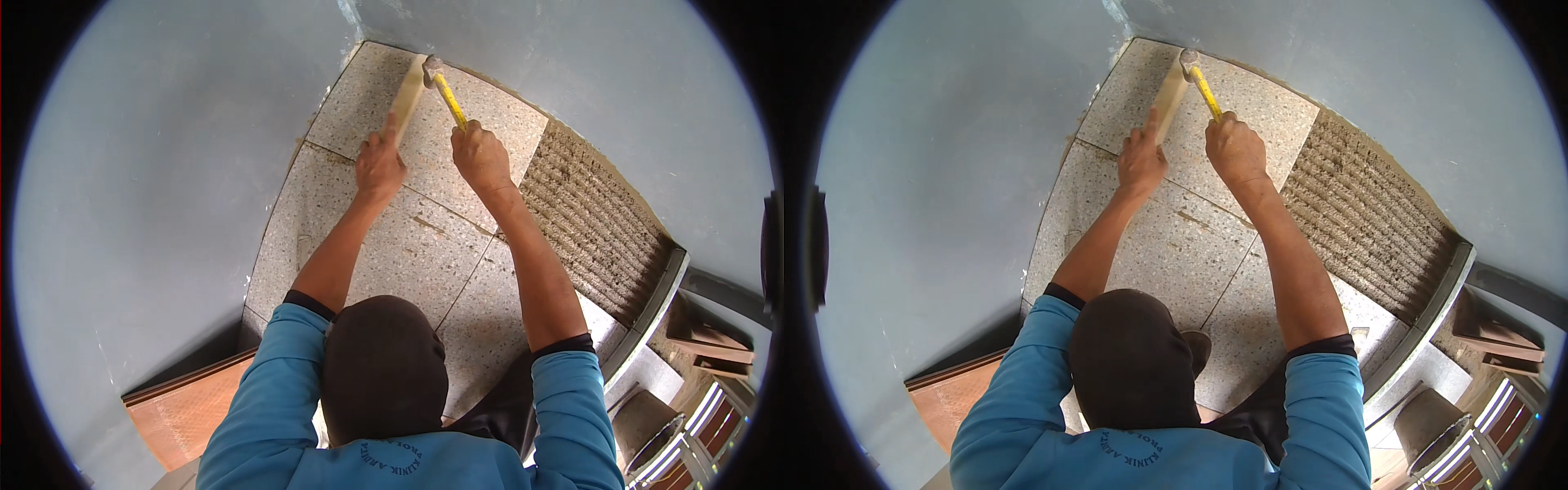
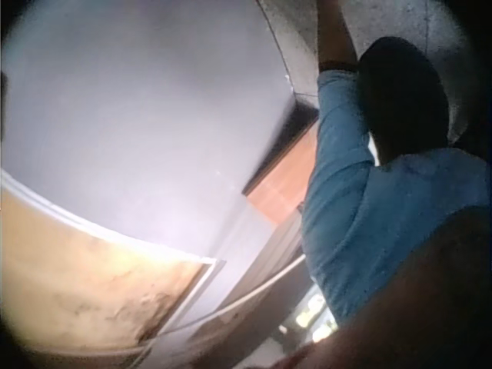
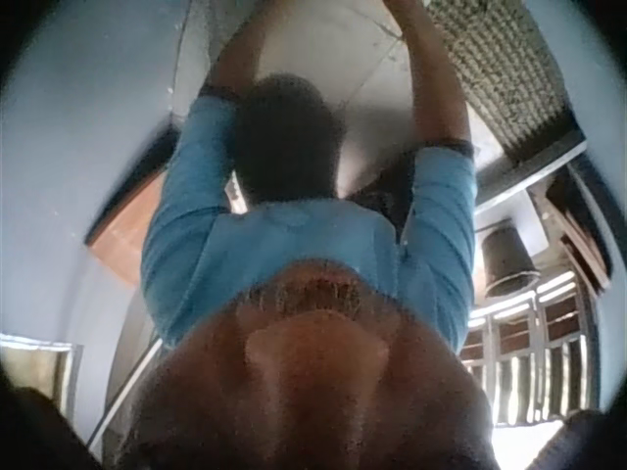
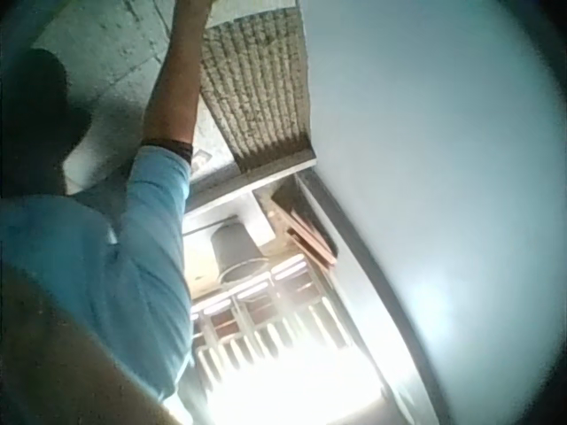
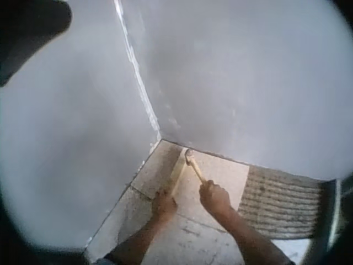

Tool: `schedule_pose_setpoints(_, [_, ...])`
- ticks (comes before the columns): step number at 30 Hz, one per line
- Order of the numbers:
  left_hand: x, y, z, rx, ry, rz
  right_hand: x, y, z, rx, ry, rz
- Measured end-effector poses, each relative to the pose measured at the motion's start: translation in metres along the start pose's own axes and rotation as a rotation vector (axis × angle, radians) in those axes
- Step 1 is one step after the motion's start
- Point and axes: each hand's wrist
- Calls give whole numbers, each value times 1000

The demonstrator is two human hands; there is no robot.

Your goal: Manually align and hammer tiles into place on a floor.

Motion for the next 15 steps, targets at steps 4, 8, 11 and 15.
schedule_pose_setpoints(4, [-15, 30, 5, -201, 52, -8, 10, 17, 6, -43, 27, -7])
schedule_pose_setpoints(8, [-20, 54, 13, -215, 63, 44, 23, 39, 20, -77, 42, -6])
schedule_pose_setpoints(11, [-17, 61, 17, -217, 61, 21, 31, 52, 34, -71, 70, -3])
schedule_pose_setpoints(15, [-15, 61, 17, -191, 13, 43, 40, 65, 52, -94, 97, 8])
Point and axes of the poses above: each hand's wrist, its own z-axis towards the middle knuckle, its own x-axis out of the palm, y = z × x, and after that the axes turned 5 degrees about y, right-handed
